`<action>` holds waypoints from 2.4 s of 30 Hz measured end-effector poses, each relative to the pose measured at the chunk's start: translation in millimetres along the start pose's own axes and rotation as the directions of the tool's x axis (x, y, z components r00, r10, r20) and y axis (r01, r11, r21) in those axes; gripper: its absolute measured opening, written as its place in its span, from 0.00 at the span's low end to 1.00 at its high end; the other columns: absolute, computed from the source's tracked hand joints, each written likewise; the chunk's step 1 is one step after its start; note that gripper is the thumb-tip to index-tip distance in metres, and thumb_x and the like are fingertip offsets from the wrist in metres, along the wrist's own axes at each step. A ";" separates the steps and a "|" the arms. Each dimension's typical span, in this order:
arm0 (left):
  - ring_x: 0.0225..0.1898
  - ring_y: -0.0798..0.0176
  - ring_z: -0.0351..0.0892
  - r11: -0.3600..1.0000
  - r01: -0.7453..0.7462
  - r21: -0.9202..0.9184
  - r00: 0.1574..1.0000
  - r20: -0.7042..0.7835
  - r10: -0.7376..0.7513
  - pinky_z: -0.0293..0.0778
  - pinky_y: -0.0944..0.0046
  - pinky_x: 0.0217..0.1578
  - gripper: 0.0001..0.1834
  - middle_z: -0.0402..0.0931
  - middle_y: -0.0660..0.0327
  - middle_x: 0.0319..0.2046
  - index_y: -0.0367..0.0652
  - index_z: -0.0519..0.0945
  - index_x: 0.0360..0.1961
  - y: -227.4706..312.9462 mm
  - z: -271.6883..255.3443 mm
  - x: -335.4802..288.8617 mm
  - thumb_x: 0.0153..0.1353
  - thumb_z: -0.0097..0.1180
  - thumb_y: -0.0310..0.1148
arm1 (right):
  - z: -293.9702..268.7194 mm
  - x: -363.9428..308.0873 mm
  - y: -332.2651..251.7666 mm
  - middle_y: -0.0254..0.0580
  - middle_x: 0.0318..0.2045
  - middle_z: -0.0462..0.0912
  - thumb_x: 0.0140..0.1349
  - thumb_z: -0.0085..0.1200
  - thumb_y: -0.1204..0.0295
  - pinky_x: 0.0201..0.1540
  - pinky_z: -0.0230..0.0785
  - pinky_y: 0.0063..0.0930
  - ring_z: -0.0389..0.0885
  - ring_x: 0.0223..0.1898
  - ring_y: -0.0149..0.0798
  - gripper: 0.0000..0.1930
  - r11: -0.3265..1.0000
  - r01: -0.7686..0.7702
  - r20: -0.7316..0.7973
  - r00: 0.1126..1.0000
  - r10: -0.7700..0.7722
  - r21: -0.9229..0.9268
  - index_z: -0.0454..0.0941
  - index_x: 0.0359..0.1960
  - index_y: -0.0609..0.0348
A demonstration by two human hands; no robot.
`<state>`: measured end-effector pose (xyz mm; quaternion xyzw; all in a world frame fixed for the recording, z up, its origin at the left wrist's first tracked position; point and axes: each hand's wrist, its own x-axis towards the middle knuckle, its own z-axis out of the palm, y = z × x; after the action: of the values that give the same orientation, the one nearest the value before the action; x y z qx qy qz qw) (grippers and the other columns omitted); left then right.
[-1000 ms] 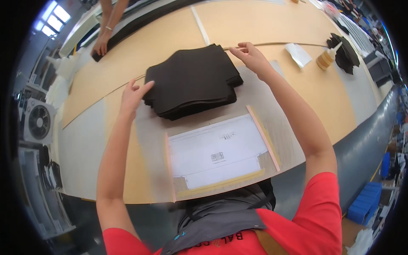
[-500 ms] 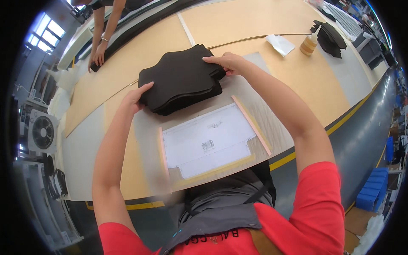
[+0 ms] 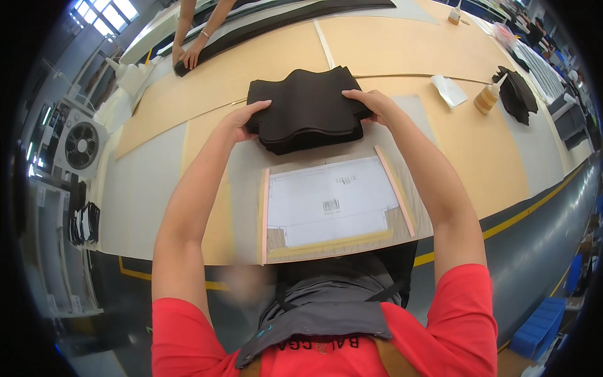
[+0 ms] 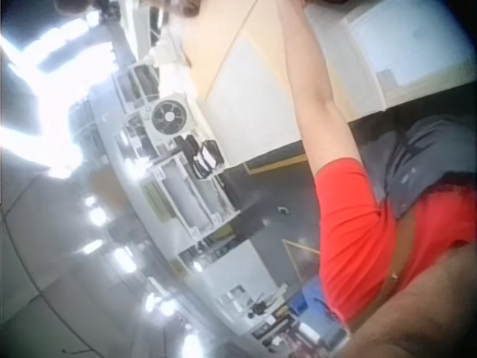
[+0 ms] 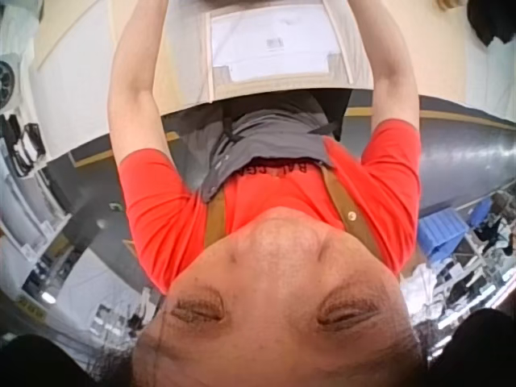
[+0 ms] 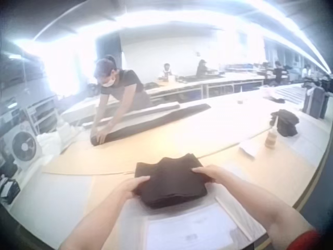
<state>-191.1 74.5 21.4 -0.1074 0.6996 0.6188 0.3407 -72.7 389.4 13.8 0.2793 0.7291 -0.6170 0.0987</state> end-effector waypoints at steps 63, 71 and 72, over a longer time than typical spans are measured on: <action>0.60 0.58 0.70 0.860 -0.337 0.384 0.843 -0.284 0.457 0.65 0.60 0.61 0.25 0.70 0.52 0.59 0.36 0.69 0.63 19.4 71.3 -90.5 0.68 0.56 0.34 | -120.5 -121.3 62.1 0.43 0.51 0.76 0.66 0.56 0.68 0.50 0.72 0.29 0.78 0.46 0.35 0.21 0.953 0.302 -0.536 0.799 -0.272 -0.033 0.72 0.58 0.60; 0.63 0.52 0.68 0.439 -0.898 0.019 0.433 0.210 0.877 0.68 0.49 0.62 0.27 0.68 0.49 0.60 0.34 0.65 0.64 171.2 290.3 -147.6 0.72 0.46 0.42 | -320.2 -154.0 96.9 0.36 0.51 0.78 0.68 0.53 0.71 0.45 0.71 0.23 0.76 0.38 0.27 0.16 0.950 0.301 -0.800 0.589 -0.115 0.084 0.74 0.55 0.61; 0.64 0.50 0.67 0.339 -0.940 0.030 0.339 -0.006 0.941 0.70 0.48 0.61 0.32 0.68 0.47 0.60 0.32 0.64 0.65 204.3 310.1 -162.1 0.71 0.43 0.49 | -340.3 -153.4 90.9 0.35 0.50 0.78 0.68 0.53 0.71 0.45 0.71 0.22 0.75 0.38 0.26 0.16 0.943 0.322 -0.804 0.581 -0.129 0.081 0.74 0.55 0.61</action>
<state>-80.5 364.8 281.6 0.3111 0.6443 0.6936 -0.0835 170.2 678.0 86.6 0.4352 0.6545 -0.5142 -0.3431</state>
